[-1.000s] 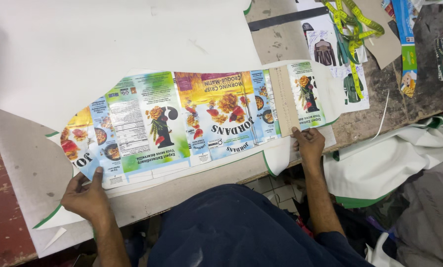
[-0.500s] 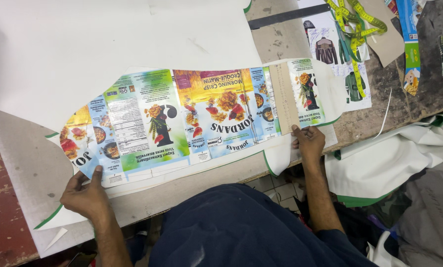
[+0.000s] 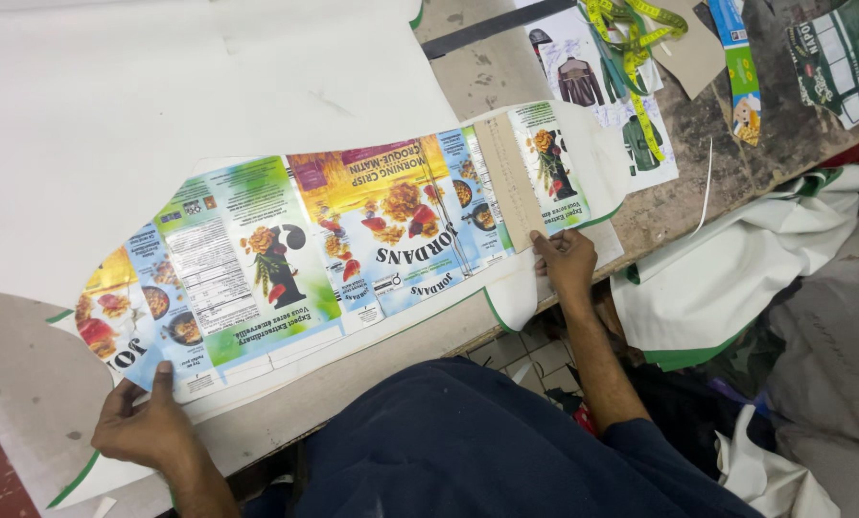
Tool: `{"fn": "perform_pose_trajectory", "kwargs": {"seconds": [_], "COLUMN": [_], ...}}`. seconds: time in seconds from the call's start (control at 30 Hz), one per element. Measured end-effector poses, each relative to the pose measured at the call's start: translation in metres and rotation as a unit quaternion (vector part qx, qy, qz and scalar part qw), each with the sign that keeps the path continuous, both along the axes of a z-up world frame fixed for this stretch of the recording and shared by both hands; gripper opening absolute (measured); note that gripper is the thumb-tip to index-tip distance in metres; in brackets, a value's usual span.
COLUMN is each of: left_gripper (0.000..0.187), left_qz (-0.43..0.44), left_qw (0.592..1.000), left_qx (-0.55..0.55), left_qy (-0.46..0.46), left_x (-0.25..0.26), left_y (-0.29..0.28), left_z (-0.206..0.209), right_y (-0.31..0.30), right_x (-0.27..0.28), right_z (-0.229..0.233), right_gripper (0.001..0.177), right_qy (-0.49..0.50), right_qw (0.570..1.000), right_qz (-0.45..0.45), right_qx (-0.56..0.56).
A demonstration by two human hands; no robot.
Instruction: The person cuts a white paper sheet with green edges using a utility knife and a metal ruler. They measure and mark the paper, then cut along the marked lines. The person also handles a printed paper sheet, placing it on the table.
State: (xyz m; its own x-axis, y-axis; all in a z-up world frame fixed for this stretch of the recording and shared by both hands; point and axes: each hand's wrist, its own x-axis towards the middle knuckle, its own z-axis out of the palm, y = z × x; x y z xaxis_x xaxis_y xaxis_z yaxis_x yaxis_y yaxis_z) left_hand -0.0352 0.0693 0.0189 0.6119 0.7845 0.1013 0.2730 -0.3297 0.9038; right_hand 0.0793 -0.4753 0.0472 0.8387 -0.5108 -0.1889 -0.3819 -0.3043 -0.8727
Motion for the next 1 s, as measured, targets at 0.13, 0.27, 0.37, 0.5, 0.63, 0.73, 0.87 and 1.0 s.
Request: {"fn": "perform_pose_trajectory", "kwargs": {"seconds": [0.13, 0.27, 0.37, 0.5, 0.63, 0.73, 0.87, 1.0], "left_gripper": [0.024, 0.023, 0.028, 0.027, 0.056, 0.072, 0.076, 0.057], "left_qz": [0.005, 0.005, 0.019, 0.022, 0.011, 0.0, 0.004, -0.024], "left_qw": [1.0, 1.0, 0.999, 0.999, 0.999, 0.988, 0.923, 0.932], "left_qx": [0.022, 0.02, 0.034, 0.037, 0.035, 0.126, 0.335, 0.275], "left_qy": [0.006, -0.004, 0.004, 0.023, 0.036, 0.093, 0.19, 0.236], "left_x": [-0.001, -0.001, 0.0, -0.002, 0.001, 0.012, 0.029, 0.036], "left_y": [0.002, 0.006, 0.007, 0.004, -0.009, -0.022, -0.04, -0.085], "left_z": [-0.006, -0.013, -0.015, -0.007, 0.007, 0.015, 0.035, 0.058], "right_y": [-0.004, -0.007, -0.008, -0.007, -0.007, -0.005, -0.005, -0.022], "right_x": [0.0, 0.001, 0.0, 0.001, 0.0, 0.0, -0.001, -0.008], "right_z": [-0.001, -0.003, -0.002, -0.003, -0.001, 0.005, 0.023, 0.038], "right_gripper": [0.024, 0.025, 0.026, 0.027, 0.028, 0.028, 0.035, 0.041], "right_qy": [-0.001, 0.005, 0.005, 0.019, 0.023, 0.027, 0.065, 0.108], "right_qw": [1.0, 1.0, 1.0, 1.0, 0.999, 0.999, 0.997, 0.991], "right_qz": [0.009, 0.013, 0.013, 0.022, 0.024, 0.027, 0.049, 0.066], "right_qx": [0.012, 0.019, 0.027, 0.003, -0.007, 0.003, 0.006, 0.031]}}
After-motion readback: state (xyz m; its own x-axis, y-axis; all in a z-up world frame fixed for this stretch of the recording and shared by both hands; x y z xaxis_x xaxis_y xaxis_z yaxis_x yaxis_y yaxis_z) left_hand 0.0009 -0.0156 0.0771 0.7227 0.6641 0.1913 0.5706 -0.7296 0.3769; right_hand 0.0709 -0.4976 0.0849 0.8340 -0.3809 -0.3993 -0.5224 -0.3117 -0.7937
